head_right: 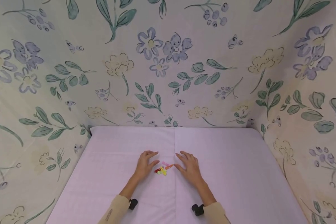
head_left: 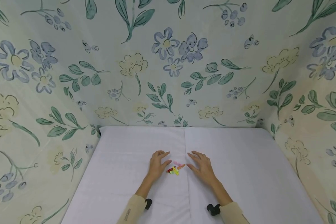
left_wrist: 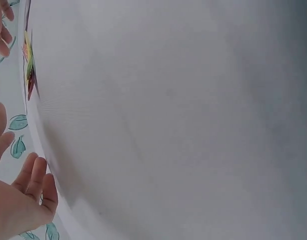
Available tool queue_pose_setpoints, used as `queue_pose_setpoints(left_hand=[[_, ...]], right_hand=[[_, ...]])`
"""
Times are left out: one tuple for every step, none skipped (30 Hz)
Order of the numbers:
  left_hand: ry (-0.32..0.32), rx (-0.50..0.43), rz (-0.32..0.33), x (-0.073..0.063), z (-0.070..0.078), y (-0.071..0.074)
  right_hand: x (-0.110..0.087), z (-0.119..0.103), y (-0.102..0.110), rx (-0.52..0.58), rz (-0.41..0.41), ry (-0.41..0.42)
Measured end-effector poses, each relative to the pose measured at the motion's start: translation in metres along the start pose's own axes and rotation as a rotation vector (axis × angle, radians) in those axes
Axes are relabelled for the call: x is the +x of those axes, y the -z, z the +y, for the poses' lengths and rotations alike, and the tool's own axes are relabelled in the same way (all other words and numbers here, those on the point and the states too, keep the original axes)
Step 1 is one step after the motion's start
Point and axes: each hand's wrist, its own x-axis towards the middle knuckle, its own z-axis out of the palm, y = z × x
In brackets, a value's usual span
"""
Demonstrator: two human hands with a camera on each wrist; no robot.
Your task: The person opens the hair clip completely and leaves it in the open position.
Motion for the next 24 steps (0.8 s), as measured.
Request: queue_pose_setpoints(left_hand=[[0.016,-0.025,-0.005,0.001,0.001,0.000],[0.028,-0.046,-0.010,0.001,0.002,-0.001],[0.040,-0.066,-0.013,0.002,0.002,-0.001],[0.054,-0.089,-0.017,0.003,0.003,-0.001],[0.071,-0.109,-0.021,0.003,0.003,-0.002],[0.086,-0.127,-0.021,0.004,0.004,-0.003],[0.105,-0.145,-0.025,0.005,0.004,-0.004],[0.115,-0.153,-0.026,0.005,0.004,-0.005],[0.125,-0.160,-0.027,0.006,0.004,-0.006],[0.136,-0.163,-0.029,0.007,0.004,-0.007],[0.149,-0.162,-0.034,0.008,0.004,-0.008],[0.154,-0.156,-0.037,0.009,0.004,-0.009],[0.160,-0.143,-0.043,0.009,0.004,-0.010],[0.165,-0.130,-0.045,0.010,0.004,-0.011],[0.174,-0.118,-0.049,0.010,0.004,-0.012],[0.177,-0.106,-0.049,0.011,0.004,-0.013],[0.180,-0.097,-0.049,0.011,0.005,-0.014],[0.178,-0.089,-0.046,0.011,0.005,-0.014],[0.180,-0.083,-0.045,0.011,0.005,-0.015],[0.180,-0.079,-0.043,0.011,0.006,-0.016],[0.178,-0.072,-0.040,0.012,0.006,-0.016],[0.172,-0.065,-0.035,0.012,0.007,-0.017],[0.171,-0.058,-0.033,0.012,0.007,-0.018],[0.172,-0.051,-0.031,0.012,0.008,-0.018]], right_hand=[[0.000,0.000,-0.001,0.018,0.005,-0.009],[0.001,0.000,-0.002,0.036,0.008,-0.020],[0.001,0.000,-0.003,0.050,0.012,-0.029],[0.002,0.000,-0.004,0.072,0.014,-0.042],[0.002,-0.001,-0.005,0.088,0.015,-0.057],[0.002,-0.001,-0.006,0.104,0.015,-0.071],[0.002,-0.001,-0.007,0.118,0.016,-0.085],[0.003,-0.002,-0.008,0.131,0.013,-0.102],[0.003,-0.002,-0.009,0.145,0.011,-0.117],[0.003,-0.003,-0.010,0.158,0.008,-0.131],[0.003,-0.003,-0.011,0.170,0.006,-0.142],[0.004,-0.004,-0.012,0.183,0.006,-0.147],[0.004,-0.004,-0.013,0.192,0.010,-0.145],[0.004,-0.005,-0.014,0.202,0.013,-0.145],[0.004,-0.005,-0.015,0.206,0.018,-0.139],[0.004,-0.006,-0.016,0.208,0.022,-0.136],[0.004,-0.007,-0.017,0.210,0.024,-0.134],[0.004,-0.007,-0.018,0.208,0.026,-0.134],[0.004,-0.008,-0.019,0.203,0.024,-0.139],[0.004,-0.008,-0.020,0.202,0.017,-0.149],[0.004,-0.009,-0.021,0.201,0.009,-0.159],[0.005,-0.010,-0.022,0.197,-0.002,-0.172],[0.005,-0.011,-0.022,0.193,-0.011,-0.180],[0.005,-0.011,-0.023,0.188,-0.019,-0.189]])
